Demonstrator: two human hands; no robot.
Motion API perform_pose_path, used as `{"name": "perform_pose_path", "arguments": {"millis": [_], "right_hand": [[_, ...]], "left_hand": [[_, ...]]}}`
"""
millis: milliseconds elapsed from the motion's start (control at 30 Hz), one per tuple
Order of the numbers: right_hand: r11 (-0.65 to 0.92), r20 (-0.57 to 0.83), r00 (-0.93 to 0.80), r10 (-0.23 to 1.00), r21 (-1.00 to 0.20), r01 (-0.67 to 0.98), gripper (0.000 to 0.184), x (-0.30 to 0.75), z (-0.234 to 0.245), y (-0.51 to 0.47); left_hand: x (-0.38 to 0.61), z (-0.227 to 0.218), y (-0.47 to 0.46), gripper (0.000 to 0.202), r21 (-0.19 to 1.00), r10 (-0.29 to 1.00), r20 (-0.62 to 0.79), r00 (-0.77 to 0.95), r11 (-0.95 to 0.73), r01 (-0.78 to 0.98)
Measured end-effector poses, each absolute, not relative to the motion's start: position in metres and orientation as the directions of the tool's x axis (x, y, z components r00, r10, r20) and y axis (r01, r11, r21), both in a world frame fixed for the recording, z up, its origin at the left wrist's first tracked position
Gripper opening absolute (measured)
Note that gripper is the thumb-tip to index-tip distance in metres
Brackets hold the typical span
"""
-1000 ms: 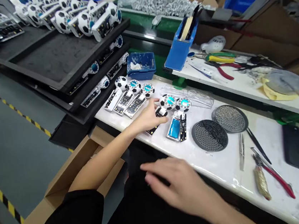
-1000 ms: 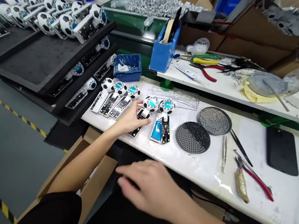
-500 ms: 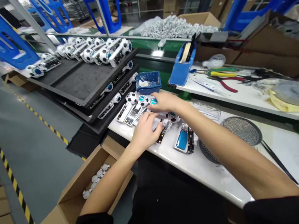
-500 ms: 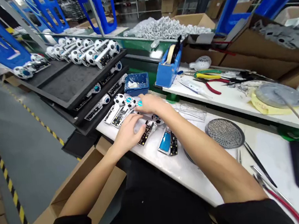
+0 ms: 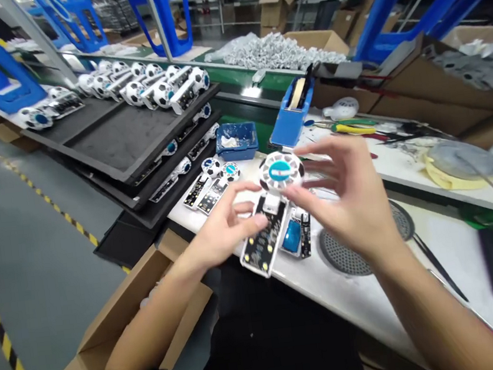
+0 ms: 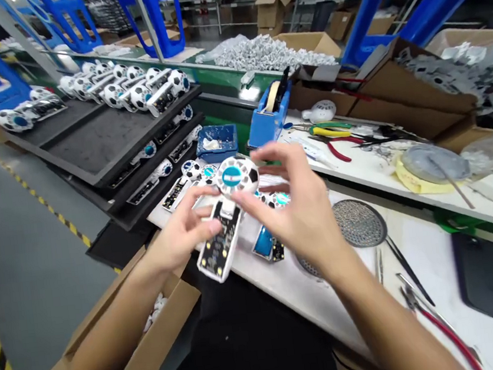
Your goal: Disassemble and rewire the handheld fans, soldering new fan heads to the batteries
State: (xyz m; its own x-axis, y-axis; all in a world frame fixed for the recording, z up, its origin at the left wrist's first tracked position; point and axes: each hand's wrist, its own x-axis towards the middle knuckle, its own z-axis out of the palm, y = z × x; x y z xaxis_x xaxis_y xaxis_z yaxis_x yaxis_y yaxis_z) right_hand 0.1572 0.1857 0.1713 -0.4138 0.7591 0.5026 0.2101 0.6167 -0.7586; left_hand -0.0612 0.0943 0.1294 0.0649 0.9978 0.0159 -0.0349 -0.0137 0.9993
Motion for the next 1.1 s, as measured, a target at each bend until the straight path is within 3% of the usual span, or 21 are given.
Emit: {"name": "perform_pose_path", "arguments": {"millis": [67, 133, 200, 333, 567, 733, 900, 1000, 1100], "right_hand": [[0.542, 0.446, -0.377, 0.812, -0.815, 0.204, 0.050, 0.181, 0.143, 0.137], [0.400, 0.324, -0.314, 0.893, -0.890, 0.218, 0.056, 0.202, 0.109, 0.085], [0.261, 0.223, -0.199, 0.954, -0.946, 0.192, 0.050, 0.219, 0.080, 0.038], [0.156, 0.049, -0.342, 0.938, -0.943, 0.293, 0.028, 0.245, 0.058, -0.013], [0.045, -0.027, -0.403, 0.915, -0.985, 0.168, 0.005, 0.257, 0.065, -0.004], [-0.002, -0.025, -0.476, 0.879, -0.999, 0.049, 0.008, 0.257, 0.066, 0.004], [-0.052, -0.062, -0.539, 0.840, -0.998, 0.034, 0.016, 0.266, 0.064, 0.001], [-0.132, -0.130, -0.575, 0.808, -0.990, 0.039, 0.034, 0.271, 0.063, -0.010], [-0.231, -0.211, -0.604, 0.769, -0.972, 0.046, 0.052, 0.275, 0.063, -0.021]], "left_hand": [[-0.032, 0.114, 0.061, 0.054, 0.952, 0.986, -0.082, 0.147, 0.121, -0.282], [-0.005, 0.094, 0.023, 0.044, 0.916, 0.977, -0.154, 0.145, 0.196, -0.351], [0.016, 0.076, -0.012, 0.039, 0.906, 0.955, -0.257, 0.146, 0.291, -0.308], [0.032, 0.061, -0.051, 0.042, 0.887, 0.897, -0.372, 0.240, 0.420, -0.192], [0.025, 0.070, -0.051, 0.032, 0.883, 0.865, -0.392, 0.315, 0.450, -0.137], [0.023, 0.076, -0.053, 0.029, 0.886, 0.860, -0.392, 0.326, 0.449, -0.120], [0.022, 0.072, -0.054, 0.028, 0.874, 0.852, -0.412, 0.323, 0.469, -0.123], [0.017, 0.064, -0.054, 0.030, 0.889, 0.843, -0.350, 0.409, 0.436, -0.138], [0.010, 0.055, -0.054, 0.051, 0.884, 0.790, -0.258, 0.556, 0.426, -0.194]]}}
